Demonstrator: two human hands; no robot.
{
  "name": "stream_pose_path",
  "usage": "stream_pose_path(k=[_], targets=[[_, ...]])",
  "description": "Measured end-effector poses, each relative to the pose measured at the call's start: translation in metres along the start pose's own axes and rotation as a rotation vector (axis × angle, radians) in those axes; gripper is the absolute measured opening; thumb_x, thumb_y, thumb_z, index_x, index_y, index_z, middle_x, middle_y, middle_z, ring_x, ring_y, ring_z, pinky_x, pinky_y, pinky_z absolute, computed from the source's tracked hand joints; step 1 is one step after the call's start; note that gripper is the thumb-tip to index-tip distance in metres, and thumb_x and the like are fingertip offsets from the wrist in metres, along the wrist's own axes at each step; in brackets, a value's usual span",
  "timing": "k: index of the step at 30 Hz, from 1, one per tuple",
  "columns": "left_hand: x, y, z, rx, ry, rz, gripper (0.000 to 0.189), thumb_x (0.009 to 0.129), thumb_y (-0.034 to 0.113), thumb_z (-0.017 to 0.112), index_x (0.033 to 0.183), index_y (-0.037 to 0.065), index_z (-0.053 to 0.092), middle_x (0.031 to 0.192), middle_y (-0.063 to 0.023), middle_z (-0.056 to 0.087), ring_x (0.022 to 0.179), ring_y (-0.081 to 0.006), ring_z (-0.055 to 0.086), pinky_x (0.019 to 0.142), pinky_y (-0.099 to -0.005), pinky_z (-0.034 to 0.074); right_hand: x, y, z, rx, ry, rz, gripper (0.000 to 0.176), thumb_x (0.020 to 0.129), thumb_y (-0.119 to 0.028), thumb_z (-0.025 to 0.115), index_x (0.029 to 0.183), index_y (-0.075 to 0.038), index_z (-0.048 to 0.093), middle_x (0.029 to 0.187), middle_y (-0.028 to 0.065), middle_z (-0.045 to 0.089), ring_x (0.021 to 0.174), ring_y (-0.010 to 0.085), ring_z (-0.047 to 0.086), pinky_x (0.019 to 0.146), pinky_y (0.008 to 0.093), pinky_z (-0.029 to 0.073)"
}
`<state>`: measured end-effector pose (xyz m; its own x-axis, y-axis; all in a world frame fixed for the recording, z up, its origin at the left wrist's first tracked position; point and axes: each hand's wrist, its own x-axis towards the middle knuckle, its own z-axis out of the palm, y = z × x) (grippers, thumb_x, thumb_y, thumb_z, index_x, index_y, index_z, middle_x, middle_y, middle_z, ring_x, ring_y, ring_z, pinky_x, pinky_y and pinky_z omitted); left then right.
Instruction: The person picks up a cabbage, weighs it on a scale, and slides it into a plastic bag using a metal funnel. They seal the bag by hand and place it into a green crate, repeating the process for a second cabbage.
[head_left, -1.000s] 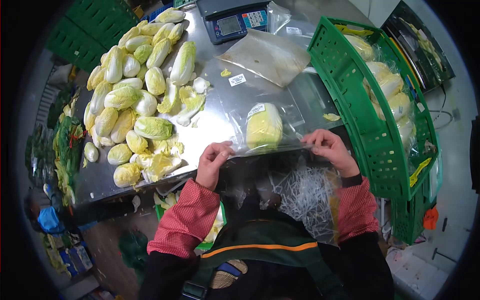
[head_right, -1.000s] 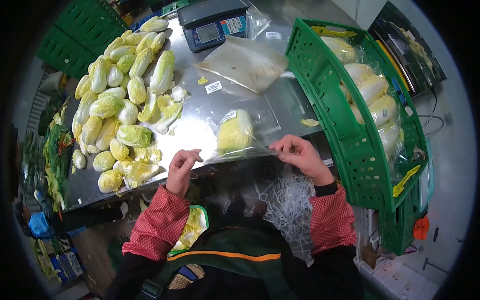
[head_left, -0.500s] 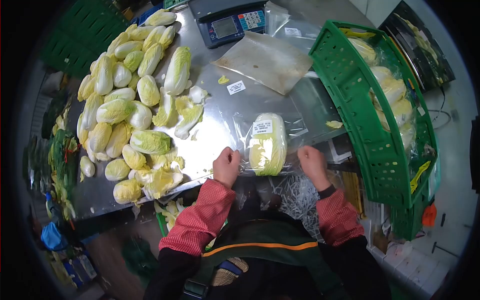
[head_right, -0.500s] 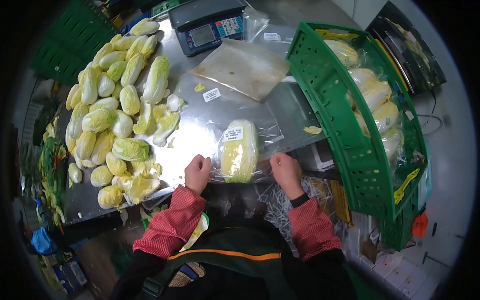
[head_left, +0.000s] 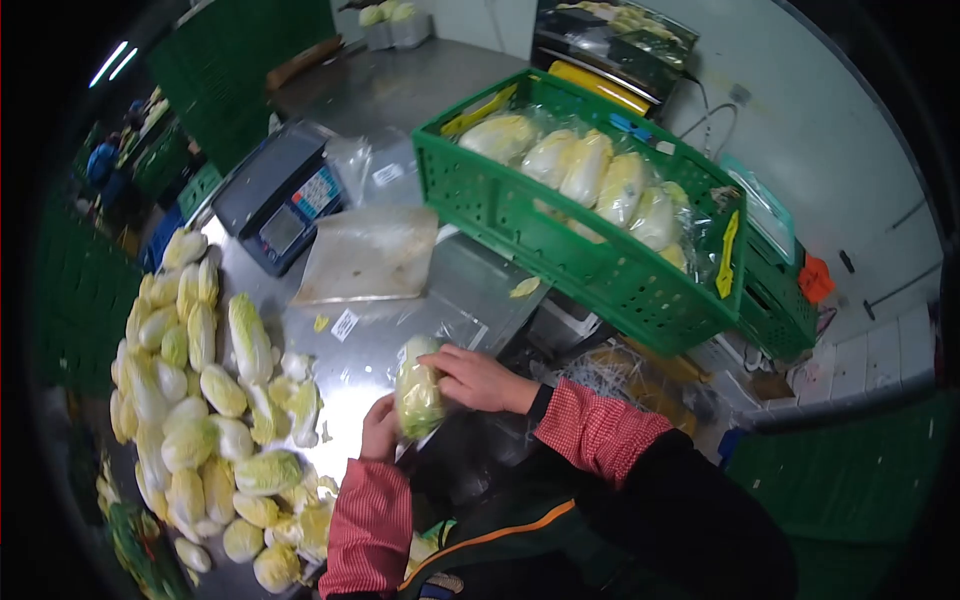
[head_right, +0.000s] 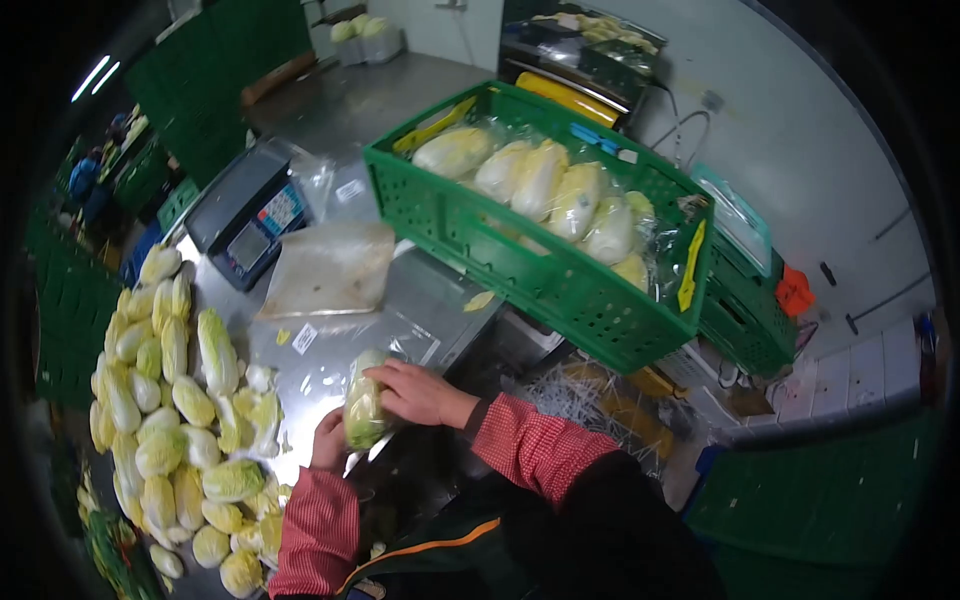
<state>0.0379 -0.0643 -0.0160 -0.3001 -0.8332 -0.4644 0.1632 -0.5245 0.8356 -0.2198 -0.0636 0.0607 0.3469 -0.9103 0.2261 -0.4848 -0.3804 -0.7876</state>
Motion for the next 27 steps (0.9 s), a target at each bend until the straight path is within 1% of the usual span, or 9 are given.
stream_pose_path(k=[5, 12, 14, 15, 17, 20, 22, 24, 27], targets=[[-0.043, 0.074, 0.045, -0.145, -0.212, 0.027, 0.049, 0.099, 0.034, 0.039, 0.131, -0.001, 0.051, 0.125, -0.0144, 0.06, 0.113, -0.0248, 0.059, 0.099, -0.0395, 0.045, 0.009, -0.099, -0.079, -0.289, -0.129, -0.151, 0.074, 0.066, -0.048, 0.078, 0.116, 0.001, 0.055, 0.108, 0.0169, 0.053, 0.102, 0.0352, 0.058, 0.09, 0.0431, 0.047], [-0.034, 0.174, 0.198, -0.056, -0.406, 0.21, 0.083, 0.099, 0.063, 0.018, 0.14, -0.006, 0.041, 0.136, -0.0182, 0.053, 0.126, -0.0287, 0.051, 0.108, -0.0394, 0.036, -0.007, -0.119, -0.217, -0.622, 0.399, -0.417, 0.072, 0.059, -0.052, 0.082, 0.105, -0.004, 0.054, 0.103, 0.0107, 0.054, 0.1, 0.0314, 0.057, 0.086, 0.0472, 0.046], [-0.011, 0.188, 0.249, -0.312, -0.388, 0.194, 0.086, 0.097, 0.067, 0.016, 0.141, -0.002, 0.043, 0.133, -0.0157, 0.056, 0.122, -0.0273, 0.053, 0.103, -0.042, 0.04, -0.03, -0.105, -0.261, -0.528, 0.463, -0.122, 0.072, 0.064, -0.052, 0.082, 0.107, -0.001, 0.053, 0.108, 0.0167, 0.057, 0.097, 0.0321, 0.061, 0.082, 0.0417, 0.05], [0.013, 0.195, 0.256, -0.125, -0.749, 0.19, 0.088, 0.094, 0.072, 0.018, 0.139, 0.001, 0.047, 0.125, -0.0126, 0.06, 0.106, -0.023, 0.057, 0.089, -0.0389, 0.045, -0.042, -0.102, -0.288, -0.416, 0.504, 0.049, 0.068, 0.07, -0.051, 0.079, 0.106, 0.0, 0.053, 0.105, 0.0188, 0.06, 0.097, 0.0326, 0.063, 0.081, 0.0404, 0.051], [0.039, 0.207, 0.317, -0.018, -0.819, 0.194, 0.089, 0.093, 0.074, 0.019, 0.133, 0.002, 0.053, 0.111, -0.0079, 0.061, 0.092, -0.0188, 0.056, 0.08, -0.0349, 0.045, -0.063, -0.082, -0.336, -0.101, 0.649, 0.288, 0.062, 0.08, -0.048, 0.075, 0.109, 0.002, 0.052, 0.104, 0.0198, 0.064, 0.098, 0.029, 0.065, 0.082, 0.0372, 0.052], [0.066, 0.215, 0.418, 0.1, -0.855, 0.2, 0.051, 0.099, 0.033, 0.051, 0.139, 0.001, 0.047, 0.105, -0.005, 0.058, 0.084, -0.0122, 0.055, 0.07, -0.028, 0.048, -0.092, -0.005, -0.39, 0.176, 0.949, 0.268, 0.061, 0.089, -0.041, 0.069, 0.121, 0.005, 0.048, 0.111, 0.0187, 0.063, 0.089, 0.0202, 0.067, 0.078, 0.0335, 0.054], [0.083, 0.204, 0.47, 0.346, -0.732, 0.226, 0.057, 0.096, 0.033, 0.059, 0.141, 0.001, 0.043, 0.11, -0.0042, 0.059, 0.085, -0.0102, 0.056, 0.074, -0.0274, 0.049, -0.114, 0.048, -0.416, 0.377, 0.914, 0.344, 0.071, 0.09, -0.044, 0.065, 0.13, 0.01, 0.041, 0.11, 0.0184, 0.062, 0.078, 0.0212, 0.068, 0.07, 0.0334, 0.056], [0.118, 0.172, 0.499, 0.594, -0.681, 0.345, 0.079, 0.085, 0.047, 0.069, 0.135, -0.009, 0.045, 0.116, -0.0182, 0.06, 0.091, -0.023, 0.062, 0.076, -0.032, 0.052, -0.118, 0.055, -0.428, 0.202, 0.85, 0.747, 0.076, 0.093, -0.048, 0.057, 0.132, 0.013, 0.037, 0.113, 0.0216, 0.061, 0.078, 0.0253, 0.069, 0.068, 0.0347, 0.057], [0.166, 0.127, 0.518, 1.093, -0.768, 0.515, 0.071, 0.082, 0.047, 0.069, 0.124, -0.008, 0.055, 0.109, -0.0253, 0.064, 0.095, -0.0319, 0.064, 0.081, -0.0407, 0.052, -0.121, 0.095, -0.435, -0.083, 0.58, 1.062, 0.081, 0.094, -0.053, 0.047, 0.133, 0.017, 0.035, 0.113, 0.0269, 0.061, 0.08, 0.0315, 0.07, 0.066, 0.0387, 0.058]])
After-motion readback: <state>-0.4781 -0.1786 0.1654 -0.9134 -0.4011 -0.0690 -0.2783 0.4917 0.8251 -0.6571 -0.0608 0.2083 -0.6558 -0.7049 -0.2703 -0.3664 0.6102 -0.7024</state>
